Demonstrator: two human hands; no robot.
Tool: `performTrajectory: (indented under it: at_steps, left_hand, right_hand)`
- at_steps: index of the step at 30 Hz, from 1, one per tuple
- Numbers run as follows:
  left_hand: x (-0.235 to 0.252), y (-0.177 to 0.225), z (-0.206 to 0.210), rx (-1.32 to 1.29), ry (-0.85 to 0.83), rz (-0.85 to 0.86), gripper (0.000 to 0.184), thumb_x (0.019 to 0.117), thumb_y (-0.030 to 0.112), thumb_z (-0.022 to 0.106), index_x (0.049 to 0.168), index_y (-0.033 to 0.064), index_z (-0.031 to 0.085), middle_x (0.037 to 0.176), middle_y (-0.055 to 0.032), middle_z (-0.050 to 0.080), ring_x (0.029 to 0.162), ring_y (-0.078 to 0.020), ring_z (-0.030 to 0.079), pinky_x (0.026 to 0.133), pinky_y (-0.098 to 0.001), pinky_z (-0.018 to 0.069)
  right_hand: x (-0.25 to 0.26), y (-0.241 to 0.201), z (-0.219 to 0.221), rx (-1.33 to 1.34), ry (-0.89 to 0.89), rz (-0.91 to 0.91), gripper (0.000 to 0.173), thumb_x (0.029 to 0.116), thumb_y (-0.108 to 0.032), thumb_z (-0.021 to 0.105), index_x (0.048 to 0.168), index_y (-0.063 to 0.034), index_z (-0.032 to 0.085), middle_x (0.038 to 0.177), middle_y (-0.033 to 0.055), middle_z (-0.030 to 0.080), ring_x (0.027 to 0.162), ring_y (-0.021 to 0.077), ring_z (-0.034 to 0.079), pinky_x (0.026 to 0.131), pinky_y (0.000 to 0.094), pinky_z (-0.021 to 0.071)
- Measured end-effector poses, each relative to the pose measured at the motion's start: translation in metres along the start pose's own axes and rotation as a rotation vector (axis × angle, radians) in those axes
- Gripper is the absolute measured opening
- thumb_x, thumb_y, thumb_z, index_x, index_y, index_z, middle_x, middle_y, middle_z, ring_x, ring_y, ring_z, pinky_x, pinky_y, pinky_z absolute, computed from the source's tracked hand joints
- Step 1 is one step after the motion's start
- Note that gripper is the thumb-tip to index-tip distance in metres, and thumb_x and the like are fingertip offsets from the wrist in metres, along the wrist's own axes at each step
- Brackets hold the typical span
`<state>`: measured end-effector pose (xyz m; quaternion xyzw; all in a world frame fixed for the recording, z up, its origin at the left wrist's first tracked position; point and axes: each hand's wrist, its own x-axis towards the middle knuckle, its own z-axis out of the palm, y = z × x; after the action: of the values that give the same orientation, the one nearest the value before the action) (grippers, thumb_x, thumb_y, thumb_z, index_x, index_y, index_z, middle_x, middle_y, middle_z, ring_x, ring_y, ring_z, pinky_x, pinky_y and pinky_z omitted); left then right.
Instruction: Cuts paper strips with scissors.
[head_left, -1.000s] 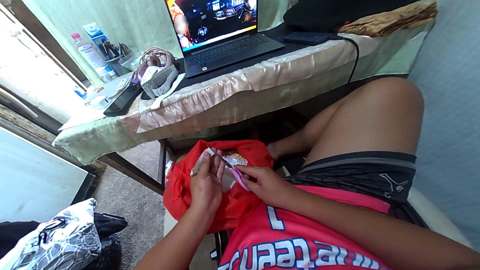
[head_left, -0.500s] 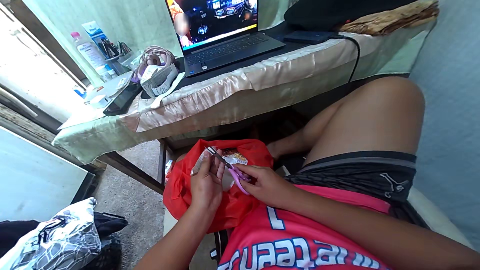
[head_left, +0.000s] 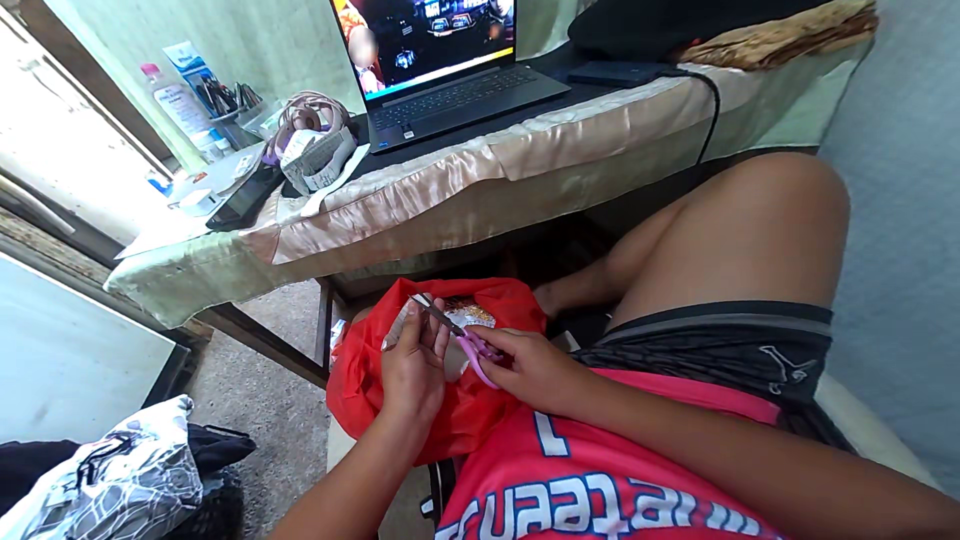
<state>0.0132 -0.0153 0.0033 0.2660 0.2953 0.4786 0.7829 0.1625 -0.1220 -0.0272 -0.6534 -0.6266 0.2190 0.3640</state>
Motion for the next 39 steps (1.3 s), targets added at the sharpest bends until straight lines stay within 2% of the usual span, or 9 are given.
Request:
performTrajectory:
  at_steps: [6,10,14,19,25,27,32,36,39]
  left_hand:
    - [-0.0009,0.0004,0.0006,0.01,-0.005,0.007,0.031,0.1078,0.019,0.053,0.129,-0.0022,0.059,0.117,-0.017,0.072,0.104,-0.0247,0.073,0.093,-0.0363,0.0601]
    - [-0.0011,0.0002,0.0008,0.005,-0.004,0.003,0.031,0.1075,0.018,0.053,0.131,-0.0017,0.059,0.118,-0.0171,0.071,0.105,-0.0252,0.073,0.092,-0.0368,0.0601]
    - [-0.0007,0.0,0.0002,0.008,-0.011,0.003,0.031,0.1074,0.019,0.054,0.131,-0.0005,0.058,0.119,-0.0168,0.071,0.105,-0.0247,0.073,0.092,-0.0365,0.0601]
    - [-0.0018,0.001,0.0007,0.005,-0.017,-0.006,0.031,0.1079,0.019,0.052,0.131,-0.001,0.057,0.118,-0.0175,0.071,0.106,-0.0256,0.073,0.094,-0.0377,0.0595]
    - [-0.002,0.0016,-0.0007,0.007,-0.032,-0.045,0.032,0.1081,0.021,0.052,0.132,0.0002,0.058,0.12,-0.0156,0.071,0.107,-0.0242,0.072,0.093,-0.0366,0.0595]
    - [-0.0018,0.0015,-0.001,-0.004,-0.035,-0.053,0.032,0.108,0.021,0.052,0.132,0.0004,0.058,0.121,-0.0155,0.071,0.107,-0.0245,0.072,0.092,-0.0368,0.0596]
    - [-0.0035,0.0026,0.0003,-0.012,-0.027,-0.049,0.033,0.108,0.021,0.052,0.133,-0.0001,0.057,0.12,-0.0169,0.07,0.106,-0.0253,0.072,0.094,-0.0373,0.0596]
    - [-0.0036,0.0018,0.0001,-0.013,-0.045,-0.047,0.032,0.1074,0.021,0.054,0.131,0.0004,0.059,0.119,-0.0161,0.071,0.106,-0.0255,0.072,0.092,-0.0375,0.06]
    - [-0.004,0.0018,0.0,-0.004,-0.047,-0.049,0.032,0.1073,0.021,0.054,0.132,0.0016,0.058,0.121,-0.0155,0.07,0.107,-0.0254,0.072,0.092,-0.0375,0.06]
  right_hand:
    - [0.0014,0.0019,-0.0012,-0.024,0.036,-0.012,0.041,0.1049,-0.027,0.053,0.144,-0.0164,0.06,0.108,0.0065,0.072,0.093,0.0119,0.067,0.088,0.0299,0.0556]
    - [0.0002,-0.0004,-0.0019,-0.031,0.004,0.006,0.048,0.1034,-0.034,0.054,0.148,-0.0168,0.055,0.12,0.0065,0.07,0.107,0.0128,0.066,0.098,0.0326,0.0529]
    - [0.0006,-0.0004,-0.0017,-0.037,0.005,-0.002,0.05,0.1031,-0.036,0.054,0.149,-0.0167,0.055,0.121,0.0064,0.07,0.109,0.0132,0.065,0.1,0.0332,0.0521]
    - [0.0009,0.0023,0.0,-0.03,0.055,-0.028,0.041,0.1046,-0.026,0.053,0.144,-0.0148,0.06,0.106,0.0073,0.072,0.091,0.0128,0.067,0.087,0.0303,0.0552]
    - [-0.0008,-0.0015,-0.0015,-0.039,-0.004,-0.007,0.051,0.1026,-0.038,0.055,0.149,-0.0175,0.054,0.125,0.0064,0.069,0.114,0.0143,0.064,0.102,0.0351,0.0508]
    - [-0.0005,-0.0006,-0.0009,-0.045,0.007,-0.019,0.049,0.1034,-0.036,0.054,0.148,-0.0166,0.055,0.123,0.0069,0.07,0.112,0.0145,0.065,0.101,0.0347,0.0513]
    - [0.0003,0.0024,0.0004,-0.019,0.05,-0.032,0.041,0.1046,-0.026,0.053,0.144,-0.0152,0.06,0.109,0.0076,0.072,0.094,0.0129,0.068,0.089,0.0301,0.0555]
    - [-0.0022,0.0007,-0.0001,-0.006,0.023,-0.012,0.048,0.1032,-0.036,0.055,0.148,-0.0179,0.056,0.122,0.0059,0.07,0.109,0.0118,0.066,0.098,0.0316,0.0533]
    - [-0.0017,0.0008,0.0007,-0.008,0.023,-0.018,0.049,0.1033,-0.037,0.055,0.148,-0.0181,0.056,0.122,0.006,0.07,0.109,0.0127,0.065,0.098,0.0331,0.0529]
